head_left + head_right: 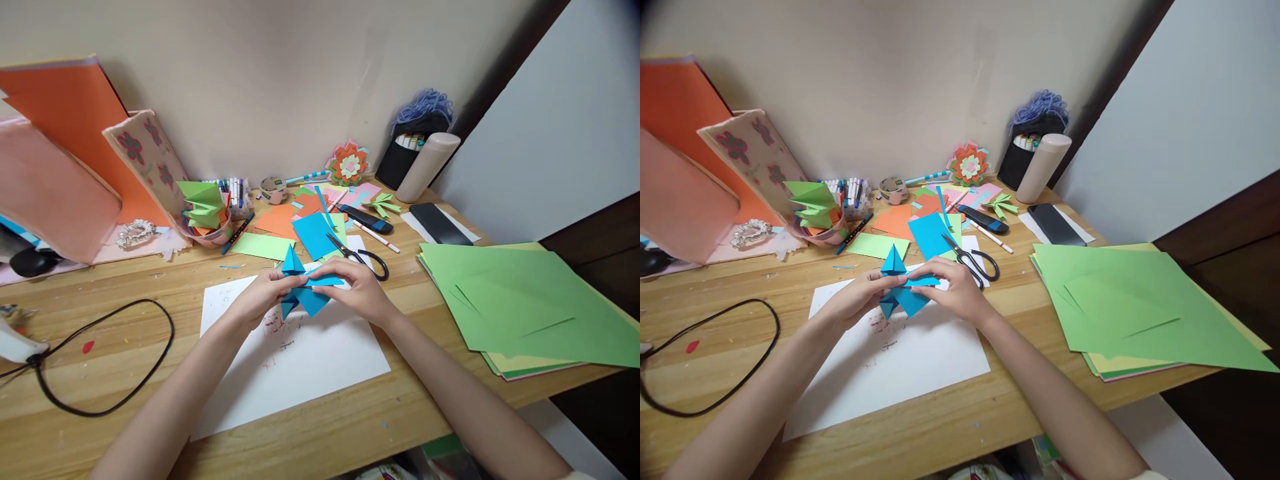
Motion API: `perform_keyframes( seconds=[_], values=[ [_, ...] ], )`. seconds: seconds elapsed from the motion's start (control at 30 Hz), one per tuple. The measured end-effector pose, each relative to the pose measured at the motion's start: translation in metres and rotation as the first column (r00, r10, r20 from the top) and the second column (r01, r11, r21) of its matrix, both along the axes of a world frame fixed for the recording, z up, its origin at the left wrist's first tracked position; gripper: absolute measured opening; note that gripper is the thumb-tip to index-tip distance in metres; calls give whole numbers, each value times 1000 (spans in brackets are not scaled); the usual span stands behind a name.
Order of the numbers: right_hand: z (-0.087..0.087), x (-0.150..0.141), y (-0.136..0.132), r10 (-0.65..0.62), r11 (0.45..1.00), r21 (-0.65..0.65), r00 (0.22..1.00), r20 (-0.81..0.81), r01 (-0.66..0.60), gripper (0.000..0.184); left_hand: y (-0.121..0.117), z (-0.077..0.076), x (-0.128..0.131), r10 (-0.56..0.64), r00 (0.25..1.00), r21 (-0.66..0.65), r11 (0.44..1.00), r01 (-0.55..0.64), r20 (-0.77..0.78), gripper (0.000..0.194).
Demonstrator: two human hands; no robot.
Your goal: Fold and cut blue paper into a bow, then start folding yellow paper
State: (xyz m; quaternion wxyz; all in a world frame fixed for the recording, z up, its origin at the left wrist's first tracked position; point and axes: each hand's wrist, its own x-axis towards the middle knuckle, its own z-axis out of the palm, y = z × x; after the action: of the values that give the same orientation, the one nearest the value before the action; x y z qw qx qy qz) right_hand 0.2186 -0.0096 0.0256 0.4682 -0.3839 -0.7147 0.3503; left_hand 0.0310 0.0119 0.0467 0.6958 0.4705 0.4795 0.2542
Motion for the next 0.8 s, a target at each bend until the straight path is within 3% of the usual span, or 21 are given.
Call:
perform_keyframes(
  seconds=[0.33,0.47,0.67,0.8],
  values=[
    [-6,-2,2,-108,987,117,994,-26,111,7,-2,-6,8,93,988,-181,981,-70,125,31],
    [-3,-3,0,-115,990,83,993,-27,117,5,-5,-7,10,106,989,-86,992,-97,100,31],
    [-6,-7,0,-117,991,-81,986,-119,108,5,-12,-2,15,199,978,66,977,-203,61,25],
    [-5,-4,1,-110,994,-33,989,-96,108,2,-14,1,16,234,970,99,966,-239,60,27]
  ],
)
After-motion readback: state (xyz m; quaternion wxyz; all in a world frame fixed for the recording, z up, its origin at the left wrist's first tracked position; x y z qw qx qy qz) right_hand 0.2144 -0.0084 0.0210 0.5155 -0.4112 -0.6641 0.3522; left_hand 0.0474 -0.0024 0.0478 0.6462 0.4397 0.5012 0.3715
